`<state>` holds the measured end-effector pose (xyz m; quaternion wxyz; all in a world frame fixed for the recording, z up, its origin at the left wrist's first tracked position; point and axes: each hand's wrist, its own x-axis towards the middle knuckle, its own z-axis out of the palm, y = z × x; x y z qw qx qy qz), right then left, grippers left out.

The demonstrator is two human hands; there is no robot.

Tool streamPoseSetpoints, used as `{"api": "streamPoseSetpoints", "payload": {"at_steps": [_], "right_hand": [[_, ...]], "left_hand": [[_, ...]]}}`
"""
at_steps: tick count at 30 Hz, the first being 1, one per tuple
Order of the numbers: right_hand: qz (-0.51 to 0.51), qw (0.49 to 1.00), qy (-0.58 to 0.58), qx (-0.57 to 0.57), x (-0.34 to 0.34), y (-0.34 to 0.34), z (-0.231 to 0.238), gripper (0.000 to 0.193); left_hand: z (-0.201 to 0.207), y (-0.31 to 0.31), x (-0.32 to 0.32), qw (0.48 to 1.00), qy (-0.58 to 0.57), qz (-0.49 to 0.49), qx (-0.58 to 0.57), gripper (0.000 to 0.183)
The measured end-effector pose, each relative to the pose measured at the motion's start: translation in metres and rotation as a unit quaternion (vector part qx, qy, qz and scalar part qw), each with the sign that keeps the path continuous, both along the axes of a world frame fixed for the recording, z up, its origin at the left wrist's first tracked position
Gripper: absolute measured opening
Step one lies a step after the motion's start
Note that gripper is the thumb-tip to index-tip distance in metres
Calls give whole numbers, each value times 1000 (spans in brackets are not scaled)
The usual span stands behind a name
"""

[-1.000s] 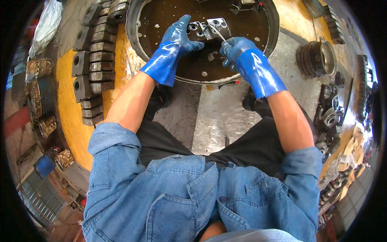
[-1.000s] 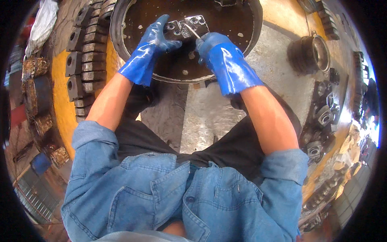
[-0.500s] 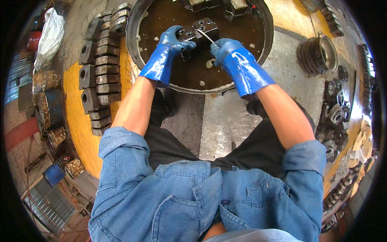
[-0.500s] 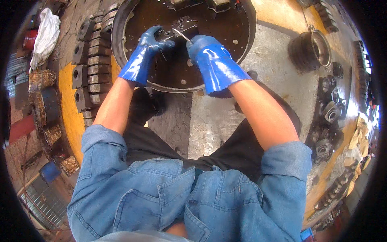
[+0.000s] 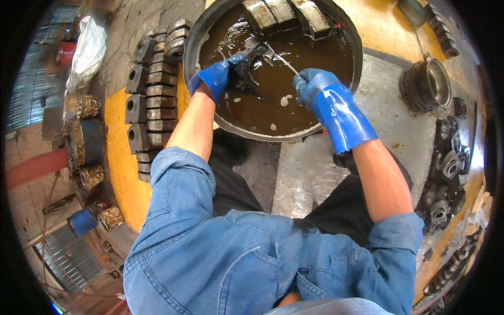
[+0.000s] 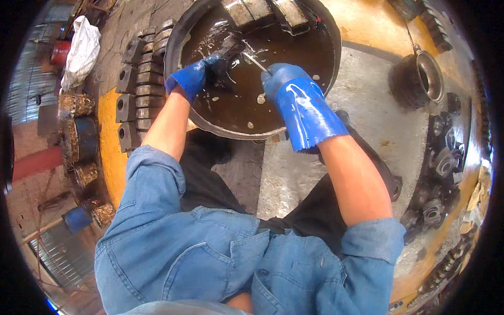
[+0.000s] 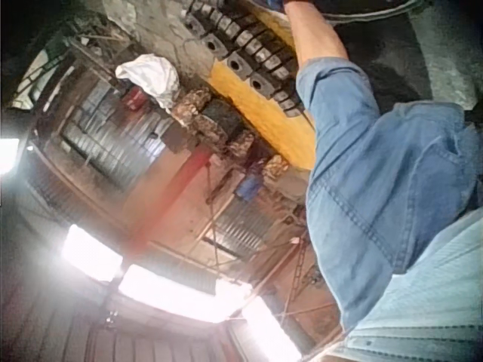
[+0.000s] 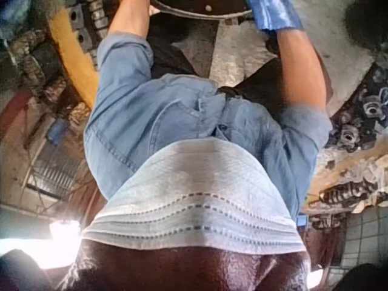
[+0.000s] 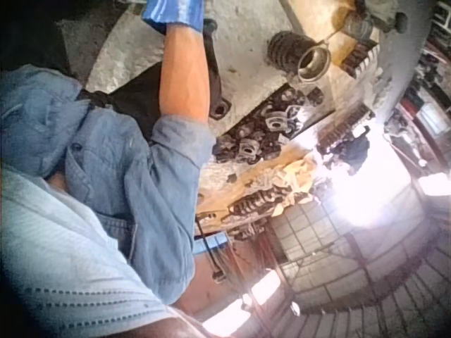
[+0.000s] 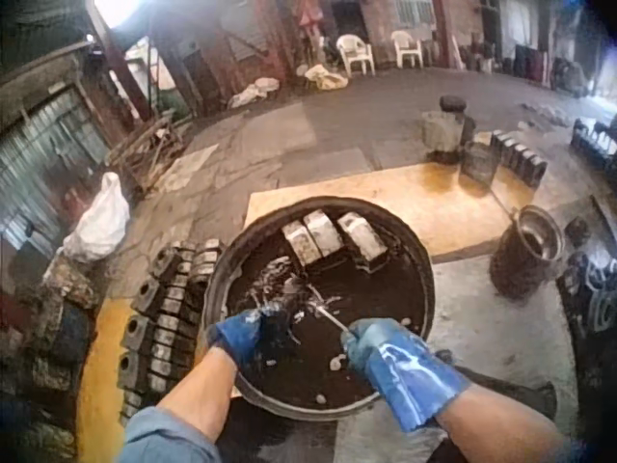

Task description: The person cleans several metal parts by dipping them into a vat of liquid one at a time and scrubbing them with a brush.

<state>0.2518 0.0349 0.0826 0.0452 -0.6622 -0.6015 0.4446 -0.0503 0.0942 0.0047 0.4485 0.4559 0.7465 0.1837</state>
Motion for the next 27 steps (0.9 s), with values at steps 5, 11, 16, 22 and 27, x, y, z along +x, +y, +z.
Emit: {"api": "streamPoseSetpoints", "payload": {"at_steps": [5, 11, 16, 22, 27], "right_hand": [[33, 997, -49, 47, 5, -9, 12, 32], [69, 992, -100, 26, 13, -3, 4, 34], [96, 990, -102, -21, 22, 0, 7, 35], [-53, 995, -65, 63, 76, 35, 2, 44], [-161, 952, -190, 177, 149, 64, 2, 54]], "left_hand": [[13, -10, 5, 981, 180, 59, -46, 47], [18, -12, 19, 971, 218, 77, -65, 47], [35, -24, 26, 972, 194, 87, -103, 47], [-14, -11, 6, 987, -86, 126, -53, 50], [-17, -14, 19, 983, -171, -19, 66, 47]]}}
